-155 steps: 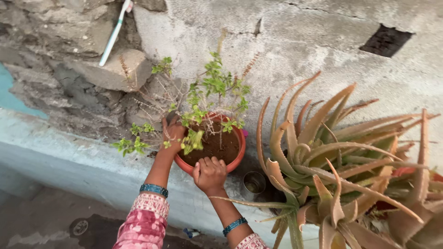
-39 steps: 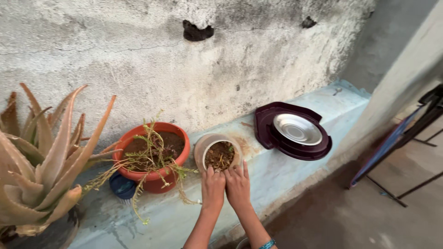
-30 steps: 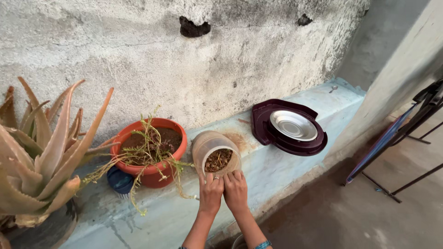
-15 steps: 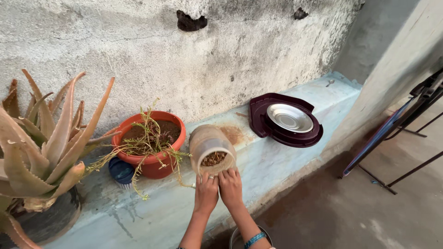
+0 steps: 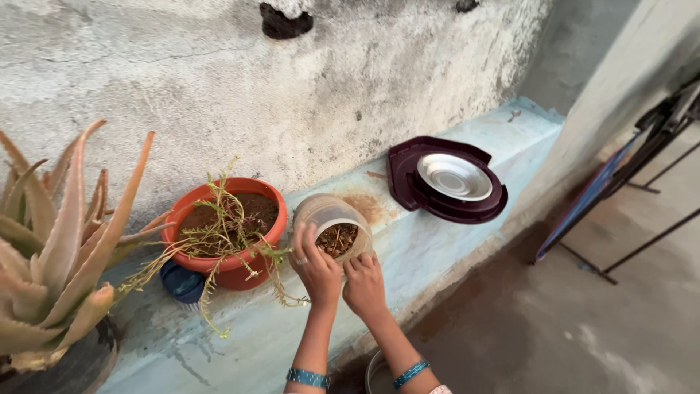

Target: The person waters potted aloe and basil plants using a metal cup and then clears debris from the soil of the basil plant by hand.

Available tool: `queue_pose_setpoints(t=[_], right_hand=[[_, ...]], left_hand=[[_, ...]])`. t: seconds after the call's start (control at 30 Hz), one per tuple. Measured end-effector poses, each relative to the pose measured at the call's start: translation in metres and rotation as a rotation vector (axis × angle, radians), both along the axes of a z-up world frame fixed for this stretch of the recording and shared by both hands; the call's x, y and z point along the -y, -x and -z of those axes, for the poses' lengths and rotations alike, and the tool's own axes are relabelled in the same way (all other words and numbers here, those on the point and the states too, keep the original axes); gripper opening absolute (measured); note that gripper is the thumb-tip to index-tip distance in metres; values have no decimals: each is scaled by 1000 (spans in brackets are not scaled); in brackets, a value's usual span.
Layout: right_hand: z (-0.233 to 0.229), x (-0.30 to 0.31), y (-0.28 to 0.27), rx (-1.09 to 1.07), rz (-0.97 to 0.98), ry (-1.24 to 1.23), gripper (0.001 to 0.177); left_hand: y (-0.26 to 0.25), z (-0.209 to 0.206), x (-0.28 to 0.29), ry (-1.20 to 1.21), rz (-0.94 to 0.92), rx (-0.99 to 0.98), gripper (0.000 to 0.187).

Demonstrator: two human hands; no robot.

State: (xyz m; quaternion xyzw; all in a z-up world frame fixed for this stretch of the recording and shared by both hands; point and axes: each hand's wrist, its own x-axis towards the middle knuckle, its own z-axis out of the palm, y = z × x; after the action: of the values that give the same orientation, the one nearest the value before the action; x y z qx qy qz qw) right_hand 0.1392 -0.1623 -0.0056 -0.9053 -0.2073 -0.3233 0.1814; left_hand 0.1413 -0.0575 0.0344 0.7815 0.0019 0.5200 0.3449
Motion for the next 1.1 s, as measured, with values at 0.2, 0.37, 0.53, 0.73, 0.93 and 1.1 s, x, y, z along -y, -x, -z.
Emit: queue_pose_setpoints(t=[0.2, 0.37, 0.53, 0.73, 0.93, 1.1], right_hand=[[-15, 14, 8, -23, -100, -132, 28], [-42, 33, 17, 96, -216, -201, 31], [-42, 52, -3, 38, -385, -260, 27], [-35, 54, -52, -112, -103, -281, 22], [19, 44, -142, -167, -329, -190, 38], [116, 41, -219, -116, -487, 177, 43]], left_hand=[[-12, -5, 8, 131, 237, -6, 66], [-23, -4, 23, 89, 286, 9, 64], [-37, -5, 38, 117, 307, 24, 57], [-35, -6, 47, 132, 309, 46, 44], [-35, -4, 54, 150, 346, 40, 40], [-30, -3, 63, 139, 358, 12, 40]])
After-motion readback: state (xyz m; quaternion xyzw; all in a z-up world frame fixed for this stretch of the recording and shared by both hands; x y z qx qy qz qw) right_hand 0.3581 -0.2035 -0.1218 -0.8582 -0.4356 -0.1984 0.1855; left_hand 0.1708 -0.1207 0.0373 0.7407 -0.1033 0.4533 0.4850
